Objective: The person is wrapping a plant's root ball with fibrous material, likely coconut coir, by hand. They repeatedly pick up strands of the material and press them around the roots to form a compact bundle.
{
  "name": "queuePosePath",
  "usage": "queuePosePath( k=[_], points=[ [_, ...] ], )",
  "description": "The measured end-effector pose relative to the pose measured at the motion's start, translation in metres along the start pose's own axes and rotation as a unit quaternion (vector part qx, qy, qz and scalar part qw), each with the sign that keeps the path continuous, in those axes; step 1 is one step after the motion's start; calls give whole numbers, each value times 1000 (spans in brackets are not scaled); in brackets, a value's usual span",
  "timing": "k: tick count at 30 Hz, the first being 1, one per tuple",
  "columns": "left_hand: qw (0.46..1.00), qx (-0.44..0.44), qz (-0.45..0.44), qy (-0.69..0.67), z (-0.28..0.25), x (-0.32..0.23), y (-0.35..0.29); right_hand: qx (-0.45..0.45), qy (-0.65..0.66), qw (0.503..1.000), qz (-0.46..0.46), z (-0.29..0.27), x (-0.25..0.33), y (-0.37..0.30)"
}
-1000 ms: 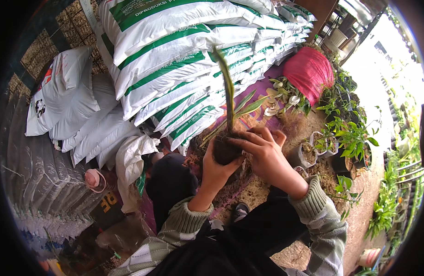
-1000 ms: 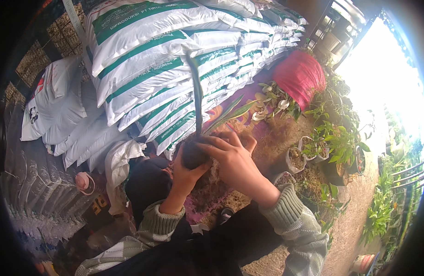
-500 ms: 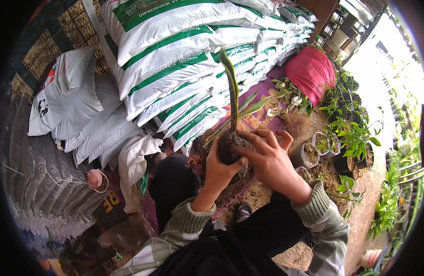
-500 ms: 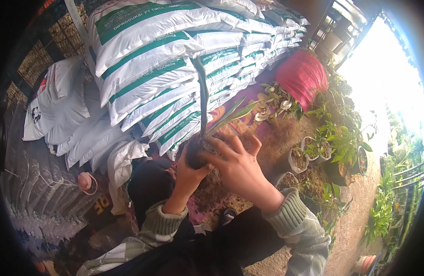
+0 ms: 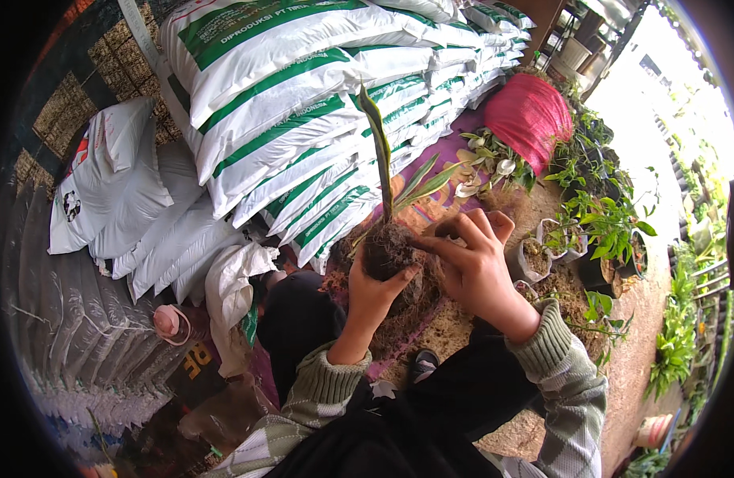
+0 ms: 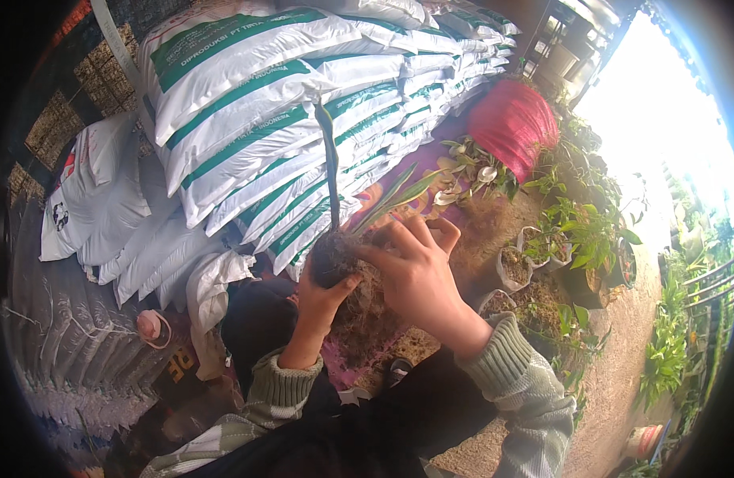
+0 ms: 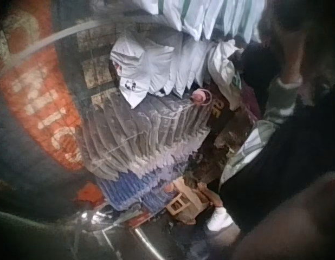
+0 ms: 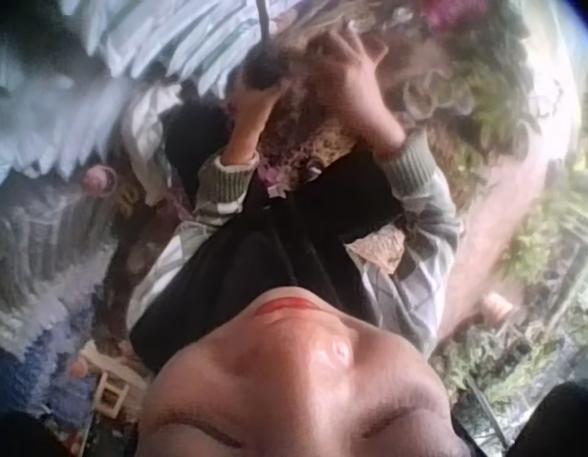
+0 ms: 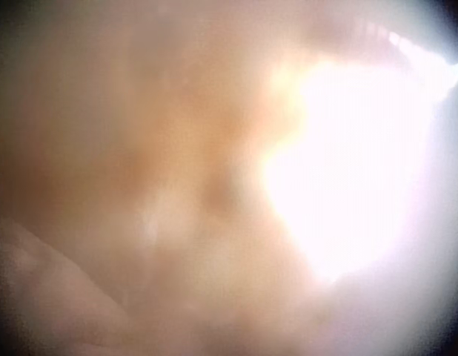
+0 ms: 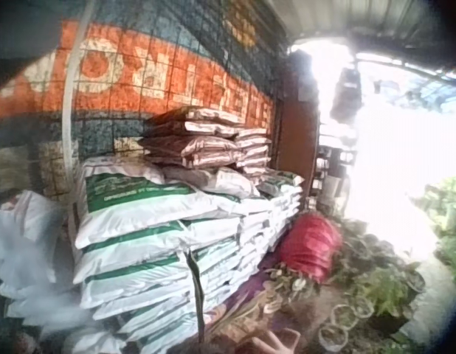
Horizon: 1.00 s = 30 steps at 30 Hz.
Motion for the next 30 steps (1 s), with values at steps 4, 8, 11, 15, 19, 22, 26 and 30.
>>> queuePosePath(
  k=[4,8,11,15,19,22,26,30],
  points=[
    [999,-14,-22,-27,-14,18,-2,76,41,996,30,27,-7,-14],
    [981,-12,-102,-166,-24,40,-7,-13,47,999,8,-7,-1,-4],
    [977,23,-108,-182,-25,43,-9,41,57,997,-13,12,5,-10],
    [981,36,-101,-161,-15,32,-13,14,62,998,-1,-8,5,-4],
    [953,121,-118,-250,-11,43,-14,-3,63,998,-12,-6,7,-6],
    [932,129,-129,-313,-2,33,-19,-31,53,998,-22,-17,4,-3],
    [918,158,-126,-342,2,31,-21,-23,83,996,-35,-17,9,-1],
    [915,180,-161,-322,7,42,-27,-46,46,997,-33,-20,8,-1]
  ],
)
Point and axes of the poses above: each hand's wrist, its own y-axis towards the middle knuckle, its own z-axis out of the palm, x = y × z, the point moved 9 cm from there along y, towards the middle knuckle, and after that the axes turned 6 degrees about -z, right-handed, at the moved point
